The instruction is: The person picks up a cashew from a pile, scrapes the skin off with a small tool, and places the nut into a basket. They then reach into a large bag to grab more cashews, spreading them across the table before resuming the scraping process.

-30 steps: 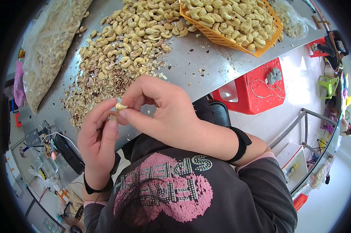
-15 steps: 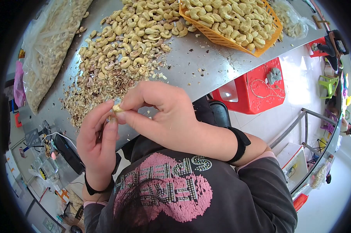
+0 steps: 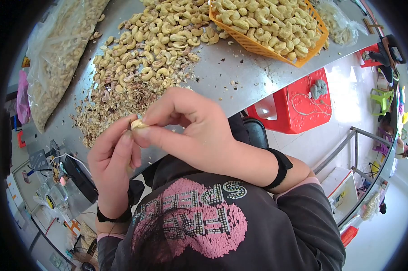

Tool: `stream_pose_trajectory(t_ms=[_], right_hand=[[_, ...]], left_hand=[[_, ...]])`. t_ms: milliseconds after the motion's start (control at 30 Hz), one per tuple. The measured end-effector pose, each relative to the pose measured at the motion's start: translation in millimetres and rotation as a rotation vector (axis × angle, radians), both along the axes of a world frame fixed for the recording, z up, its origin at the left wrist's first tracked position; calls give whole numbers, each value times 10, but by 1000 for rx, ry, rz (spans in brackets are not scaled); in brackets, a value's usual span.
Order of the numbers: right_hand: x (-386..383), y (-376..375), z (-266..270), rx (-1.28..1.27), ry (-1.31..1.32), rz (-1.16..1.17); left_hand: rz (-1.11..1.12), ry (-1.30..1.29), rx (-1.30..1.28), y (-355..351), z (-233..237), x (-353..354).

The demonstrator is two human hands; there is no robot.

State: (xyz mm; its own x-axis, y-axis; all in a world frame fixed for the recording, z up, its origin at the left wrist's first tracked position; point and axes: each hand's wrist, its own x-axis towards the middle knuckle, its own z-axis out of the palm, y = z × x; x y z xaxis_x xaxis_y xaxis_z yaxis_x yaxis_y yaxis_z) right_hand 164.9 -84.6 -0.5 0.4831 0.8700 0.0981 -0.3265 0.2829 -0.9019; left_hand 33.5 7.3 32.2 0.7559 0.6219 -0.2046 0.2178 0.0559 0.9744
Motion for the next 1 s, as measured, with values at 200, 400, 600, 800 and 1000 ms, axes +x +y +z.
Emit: stream_pose_trajectory(t_ms=[200,400,600,800,1000], right_hand=[[460,12,124,-144,-119,-299],[1048,22,157,-170,-362,-667],[1005,29,91,-168,-400,-735],[672,44,116,-113,-342,-563],[330,161,-119,-171,-473,-199]], left_hand=[[55,-58,-56,58,-102,-4],[102,-53,-49,132,-111,-43],[228,74,-21,419,-75,-173],[239,294,53,1023,-27,-347],[112,570,461,1317,-293,-237]])
